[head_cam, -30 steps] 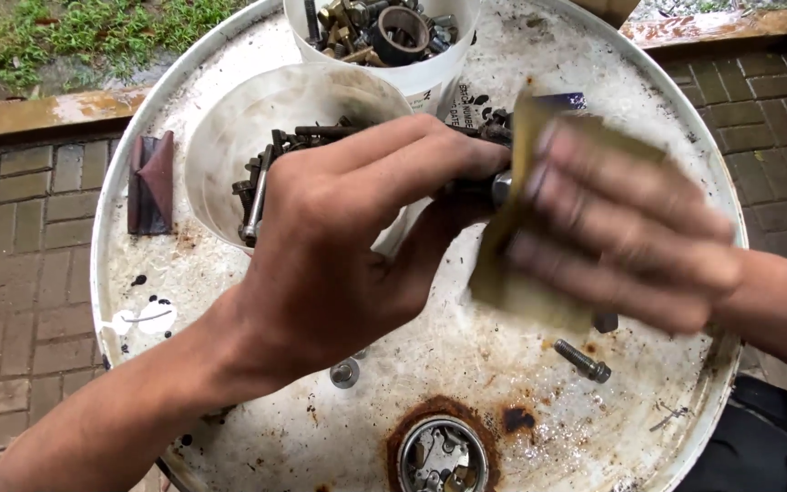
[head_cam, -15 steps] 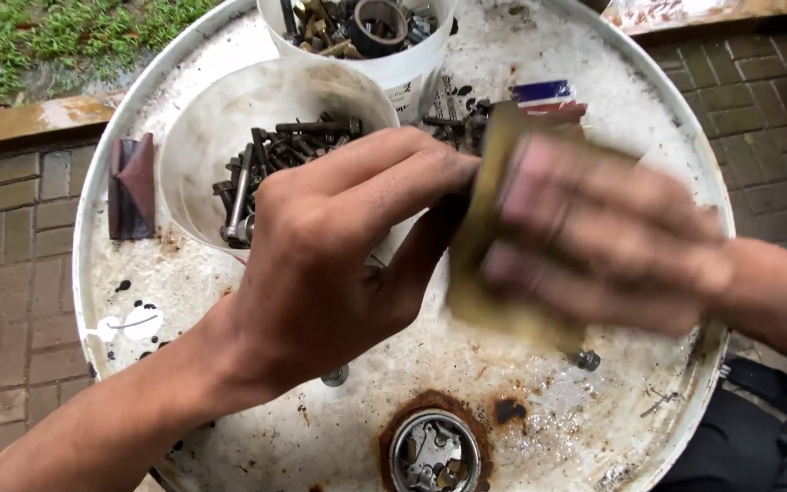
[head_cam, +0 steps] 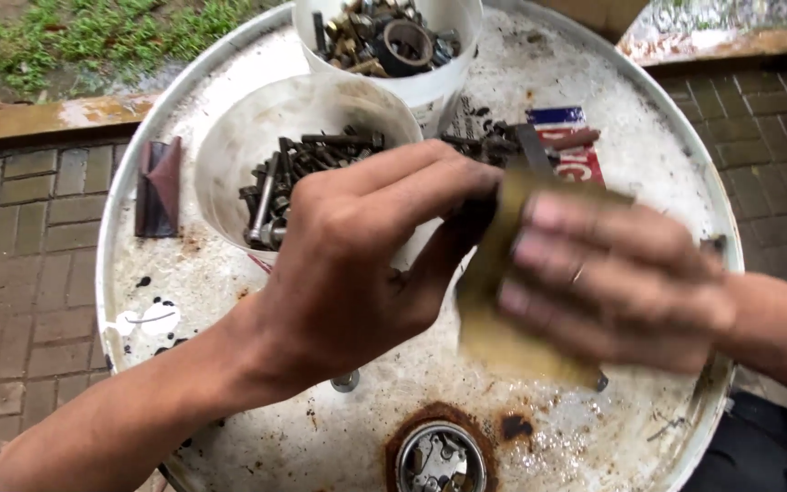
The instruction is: The person scrubs a bolt with a dark abrasive pad over a white barrel, then switches to a yellow sanding sheet to continue cleaning the same bolt. The bolt is held in one hand while the other hand rubs the surface. The person briefly inspects the bolt before resuming scrubbing.
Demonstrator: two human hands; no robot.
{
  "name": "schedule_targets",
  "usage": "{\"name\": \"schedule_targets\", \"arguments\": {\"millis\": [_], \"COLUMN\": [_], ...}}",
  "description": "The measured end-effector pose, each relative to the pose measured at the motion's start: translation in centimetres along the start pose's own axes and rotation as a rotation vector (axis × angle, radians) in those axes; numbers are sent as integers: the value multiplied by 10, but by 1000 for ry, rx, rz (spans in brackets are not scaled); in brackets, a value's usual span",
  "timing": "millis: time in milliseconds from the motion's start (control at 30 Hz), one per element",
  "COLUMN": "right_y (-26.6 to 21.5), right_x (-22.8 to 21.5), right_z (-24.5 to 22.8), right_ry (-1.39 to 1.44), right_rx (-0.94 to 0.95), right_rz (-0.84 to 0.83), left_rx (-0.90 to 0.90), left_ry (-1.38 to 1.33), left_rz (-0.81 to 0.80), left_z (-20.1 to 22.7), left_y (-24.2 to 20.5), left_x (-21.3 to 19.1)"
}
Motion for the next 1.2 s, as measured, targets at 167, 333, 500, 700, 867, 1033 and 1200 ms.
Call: {"name": "schedule_targets", "arguments": {"millis": [167, 333, 500, 700, 867, 1033, 1200], "right_y": [6, -2, -5, -9, -13, 16, 1], "right_x": [0, 5, 12, 7, 8, 27, -2], "right_z": [7, 2, 4, 3, 2, 2, -6], "right_ry": [1, -30, -81, -75, -27, -123, -12], "right_rx": [9, -63, -153, -105, -65, -347, 23], "right_rz": [143, 141, 44, 190, 133, 596, 81], "left_rx": [-6, -9, 11, -38, -31, -15, -27], "left_ry": [-35, -19, -15, -7, -22, -55, -71], "left_rz": [-25, -25, -30, -26, -39, -18, -16], "left_z": [4, 8, 7, 10, 9, 9, 7], "left_y": [2, 3, 3, 3, -1, 0, -3], "left_x": [-3, -8, -7, -8, -6, -8, -7]}}
Point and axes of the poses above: each hand's wrist, its own y-axis towards the middle knuckle, its own x-axis out of the palm, z = x × y, the point moved 2 cm from there along y, towards the middle knuckle, and after that the axes turned 14 degrees about y, right-handed, at the moved point
